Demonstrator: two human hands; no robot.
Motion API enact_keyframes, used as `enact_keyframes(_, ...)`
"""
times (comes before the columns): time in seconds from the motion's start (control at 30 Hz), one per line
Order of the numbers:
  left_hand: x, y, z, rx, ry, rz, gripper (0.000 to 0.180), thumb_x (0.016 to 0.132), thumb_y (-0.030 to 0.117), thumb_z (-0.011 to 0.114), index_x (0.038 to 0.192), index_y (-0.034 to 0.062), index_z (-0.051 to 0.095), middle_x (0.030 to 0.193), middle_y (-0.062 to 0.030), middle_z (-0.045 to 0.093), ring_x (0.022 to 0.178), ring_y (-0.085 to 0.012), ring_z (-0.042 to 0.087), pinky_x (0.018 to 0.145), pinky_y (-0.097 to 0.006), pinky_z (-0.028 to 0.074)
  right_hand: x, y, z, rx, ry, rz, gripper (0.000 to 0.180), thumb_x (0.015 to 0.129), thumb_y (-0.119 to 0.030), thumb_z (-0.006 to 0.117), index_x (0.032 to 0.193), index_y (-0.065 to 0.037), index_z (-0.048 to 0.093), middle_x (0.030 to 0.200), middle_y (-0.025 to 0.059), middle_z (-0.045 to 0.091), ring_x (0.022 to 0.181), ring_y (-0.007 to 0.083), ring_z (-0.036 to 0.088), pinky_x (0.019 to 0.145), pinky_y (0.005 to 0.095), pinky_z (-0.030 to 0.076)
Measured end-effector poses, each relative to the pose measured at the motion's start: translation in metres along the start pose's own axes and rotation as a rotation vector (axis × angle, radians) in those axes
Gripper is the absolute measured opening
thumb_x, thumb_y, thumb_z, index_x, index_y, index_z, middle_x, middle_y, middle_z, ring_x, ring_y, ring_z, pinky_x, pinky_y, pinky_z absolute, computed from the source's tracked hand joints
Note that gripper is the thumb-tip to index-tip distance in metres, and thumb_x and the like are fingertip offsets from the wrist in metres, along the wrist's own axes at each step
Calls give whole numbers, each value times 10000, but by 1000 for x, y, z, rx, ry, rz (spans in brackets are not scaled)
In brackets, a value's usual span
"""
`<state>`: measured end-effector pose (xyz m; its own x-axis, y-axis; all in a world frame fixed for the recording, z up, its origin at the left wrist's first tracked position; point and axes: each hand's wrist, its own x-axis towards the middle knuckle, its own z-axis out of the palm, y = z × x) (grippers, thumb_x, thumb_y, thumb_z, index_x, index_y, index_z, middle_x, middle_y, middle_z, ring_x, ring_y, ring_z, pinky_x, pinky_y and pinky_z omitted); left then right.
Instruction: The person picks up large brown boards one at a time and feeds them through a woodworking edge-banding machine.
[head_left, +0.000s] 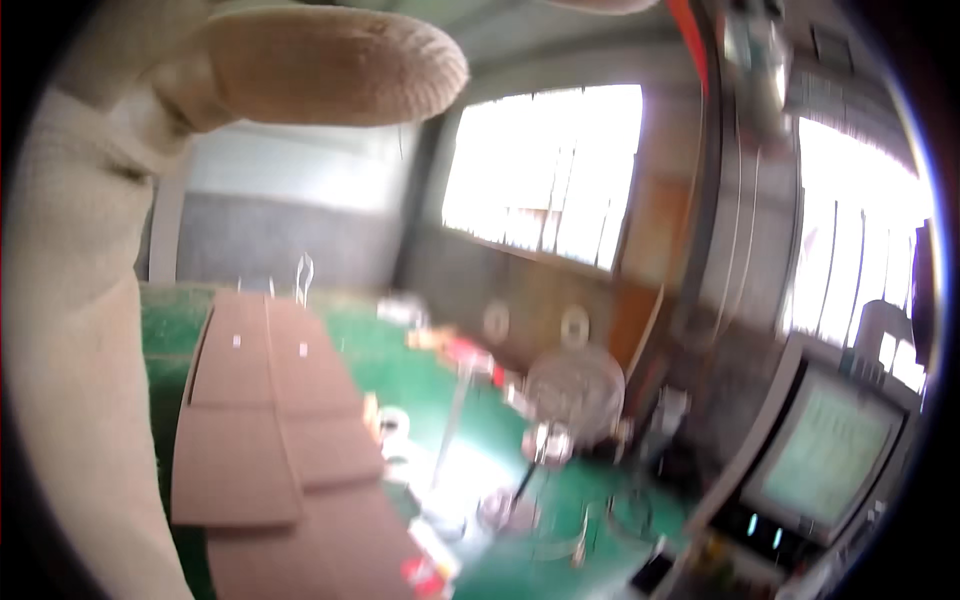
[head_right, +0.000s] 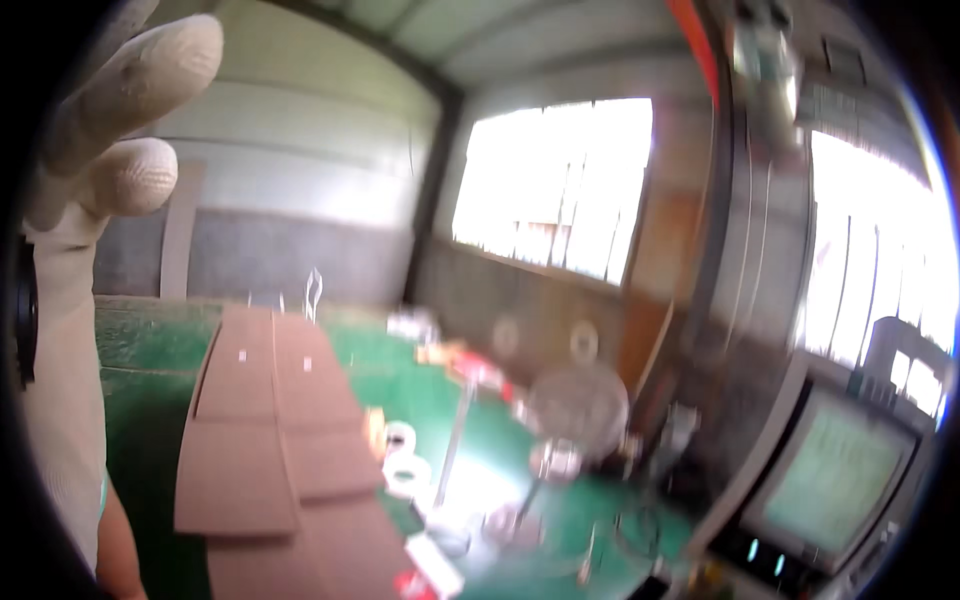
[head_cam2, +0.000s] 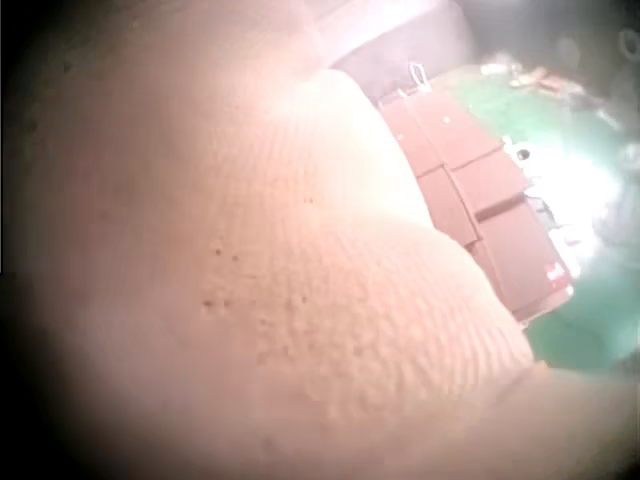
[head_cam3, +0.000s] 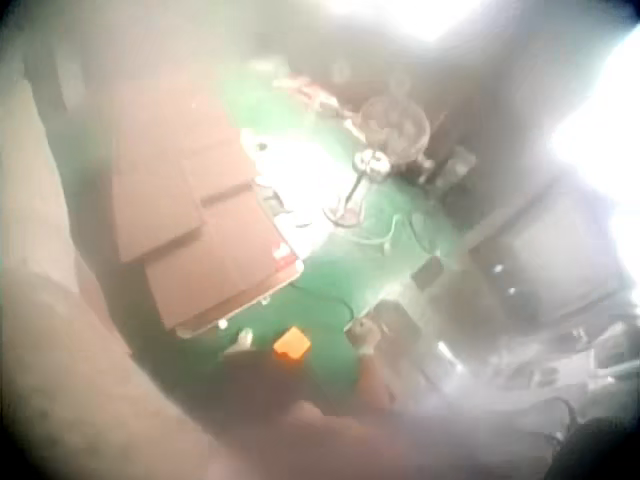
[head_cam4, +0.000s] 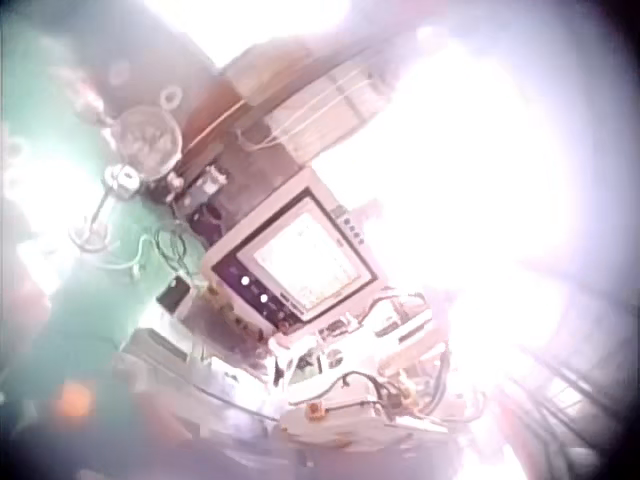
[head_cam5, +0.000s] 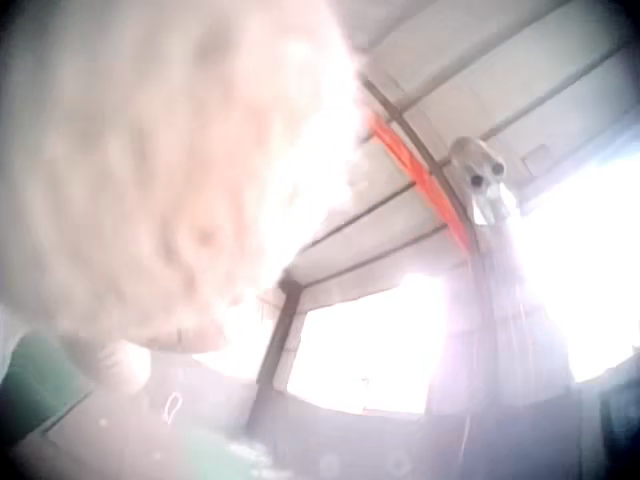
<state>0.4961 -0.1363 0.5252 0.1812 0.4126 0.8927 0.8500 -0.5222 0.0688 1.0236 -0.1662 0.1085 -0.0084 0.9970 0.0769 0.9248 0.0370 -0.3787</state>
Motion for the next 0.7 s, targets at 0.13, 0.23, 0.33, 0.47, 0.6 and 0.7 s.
enact_keyframes(0.13,51,-18,-21,-31,66,-74,638,975,253,662,1499,-50,464,1474,-213,571,1400,-333,525,1189,-446,393,19,8,-73,0,89,51,423,979,-484,531,880,-169,796,872,143,747,842,387,709,772,504,552)
enact_keyframes(0.23,45,-52,-1,-102,62,-94,627,979,255,653,1496,-49,468,1471,-212,573,1398,-333,525,1190,-446,392,-25,-7,-30,119,165,211,425,976,-486,536,876,-162,793,870,149,743,843,390,709,769,505,550)
enact_keyframes(0.33,-12,-58,-108,256,155,-188,617,984,257,643,1493,-47,472,1468,-210,575,1397,-333,525,1190,-447,391,51,-54,41,122,42,-131,431,971,-491,546,868,-148,786,866,161,736,845,397,708,763,506,546)
enact_keyframes(0.47,37,-91,-35,130,149,-82,604,990,259,629,1489,-45,477,1463,-208,578,1395,-333,526,1191,-447,389,-5,-10,31,149,207,156,438,965,-496,555,860,-134,780,862,173,730,848,403,707,756,508,543)
enact_keyframes(0.6,16,-117,-54,188,116,-146,591,996,261,616,1485,-43,482,1459,-206,581,1394,-333,526,1191,-447,388,-12,-14,53,125,201,180,447,960,-501,565,852,-120,773,858,185,723,850,410,705,750,509,539)
enact_keyframes(0.7,15,-134,-47,240,92,-146,582,1000,263,606,1482,-42,486,1456,-204,584,1392,-333,526,1192,-448,387,23,-9,63,67,207,172,427,961,-473,561,832,-118,760,847,181,719,833,413,703,722,515,534)
